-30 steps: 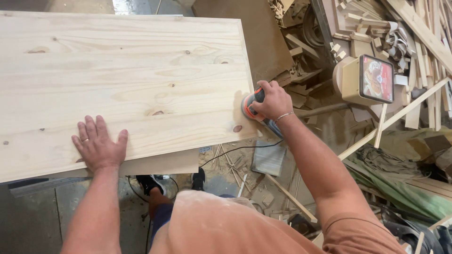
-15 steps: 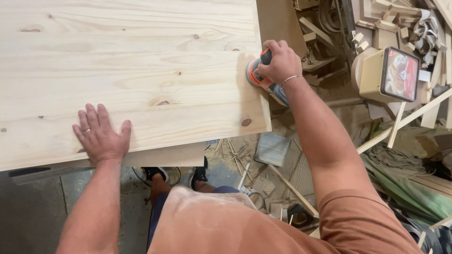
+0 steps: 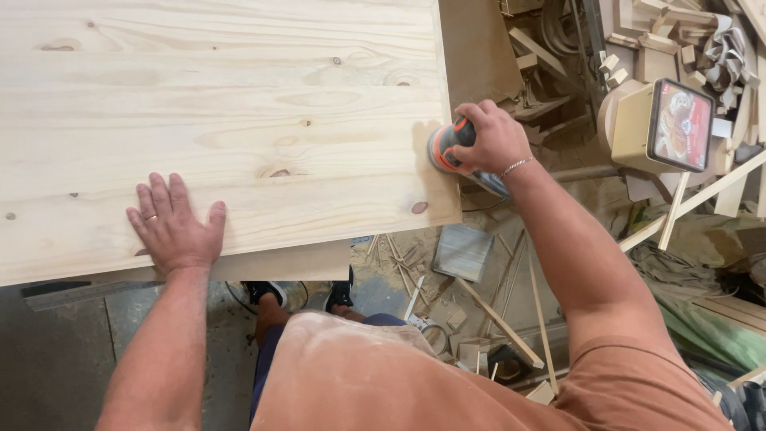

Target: Sanding a large wooden board using an orbital sander

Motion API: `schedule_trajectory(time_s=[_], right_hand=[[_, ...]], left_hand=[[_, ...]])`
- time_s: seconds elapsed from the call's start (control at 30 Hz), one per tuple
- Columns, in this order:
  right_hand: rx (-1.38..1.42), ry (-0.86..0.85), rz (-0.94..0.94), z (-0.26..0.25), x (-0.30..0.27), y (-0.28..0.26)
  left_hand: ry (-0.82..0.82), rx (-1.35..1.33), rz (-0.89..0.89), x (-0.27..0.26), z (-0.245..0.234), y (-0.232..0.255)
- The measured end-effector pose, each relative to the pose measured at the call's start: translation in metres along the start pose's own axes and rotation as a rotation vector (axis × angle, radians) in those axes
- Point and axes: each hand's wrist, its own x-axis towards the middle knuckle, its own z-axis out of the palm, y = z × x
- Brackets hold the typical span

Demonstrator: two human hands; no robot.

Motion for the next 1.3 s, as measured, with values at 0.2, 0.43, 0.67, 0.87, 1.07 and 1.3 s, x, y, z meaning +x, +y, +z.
schedule_trajectory(time_s=[0.2, 0.43, 0.67, 0.87, 1.07, 1.3], right_hand=[[-0.02, -0.024, -0.045, 0.001, -0.041, -0.01], [-0.028, -0.069, -0.077, 0.009, -0.078, -0.01], [-0.039, -0.038, -0.066, 0.011, -0.077, -0.008], [-0.037, -0.043, -0.056, 0.01, -0.046, -0.014], [-0.018, 0.01, -0.059, 0.01, -0.012, -0.011], [-0.006, 0.041, -0.03, 0.008, 0.018, -0.008]], left_hand=[[0.093, 0.013, 0.051, -0.002, 0.007, -0.006], [0.054, -0.005, 0.028, -0.001, 0.006, -0.004], [0.083, 0.006, 0.036, -0.001, 0.008, -0.005], [0.041, 0.005, 0.028, 0.0, 0.005, -0.003], [-0.01, -0.009, -0.006, 0.001, 0.001, -0.001], [0.084, 0.017, 0.041, -0.002, 0.008, -0.005]])
